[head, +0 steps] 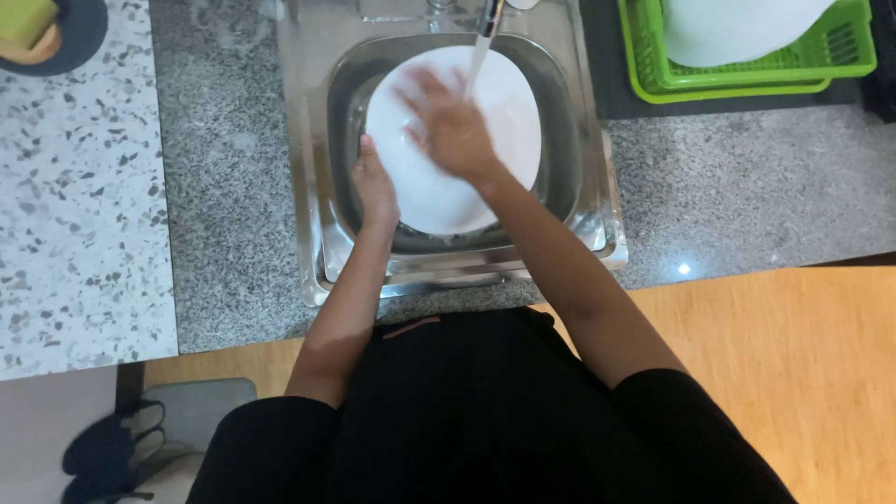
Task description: Washing multiple plates and a cup in a sink using a sponge and placing them in a drying rack.
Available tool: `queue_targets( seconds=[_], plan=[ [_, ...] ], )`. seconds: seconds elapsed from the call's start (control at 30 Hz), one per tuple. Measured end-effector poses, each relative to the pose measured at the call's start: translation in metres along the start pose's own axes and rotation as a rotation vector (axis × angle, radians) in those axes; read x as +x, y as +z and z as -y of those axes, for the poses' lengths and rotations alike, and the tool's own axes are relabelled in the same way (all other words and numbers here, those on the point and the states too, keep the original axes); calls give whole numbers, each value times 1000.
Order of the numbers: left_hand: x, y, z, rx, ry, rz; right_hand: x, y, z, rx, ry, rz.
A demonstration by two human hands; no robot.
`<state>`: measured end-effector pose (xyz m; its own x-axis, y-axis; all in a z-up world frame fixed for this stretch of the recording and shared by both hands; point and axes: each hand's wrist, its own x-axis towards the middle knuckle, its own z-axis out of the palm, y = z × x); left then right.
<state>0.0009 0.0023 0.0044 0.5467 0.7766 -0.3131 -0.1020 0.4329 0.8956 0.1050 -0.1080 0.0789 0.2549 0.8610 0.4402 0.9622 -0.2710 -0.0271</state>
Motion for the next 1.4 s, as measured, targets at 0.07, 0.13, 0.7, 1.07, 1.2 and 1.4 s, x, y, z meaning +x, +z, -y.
queue_targets(
  seconds=[0.07, 0.13, 0.7, 1.07, 1.2, 1.4],
  plan=[
    [-11, 3, -16, 16, -219, 2, 9, -27, -3, 460, 1110, 59],
    [-15, 5, -20, 14, -284, -22, -25, 7, -42, 179, 879, -37],
    [5, 5, 4, -37, -259, -53, -17, 57, -44, 63, 115, 141],
    [-24, 16, -36, 43, -449, -67, -91, -8, -86, 1026, 1372, -65],
    [1, -4, 20, 71, -411, 32, -121, -12, -105, 1178, 1286, -220],
    [29, -12, 65, 141, -582, 423, -113, -88, -71, 775, 1183, -203]
  ],
)
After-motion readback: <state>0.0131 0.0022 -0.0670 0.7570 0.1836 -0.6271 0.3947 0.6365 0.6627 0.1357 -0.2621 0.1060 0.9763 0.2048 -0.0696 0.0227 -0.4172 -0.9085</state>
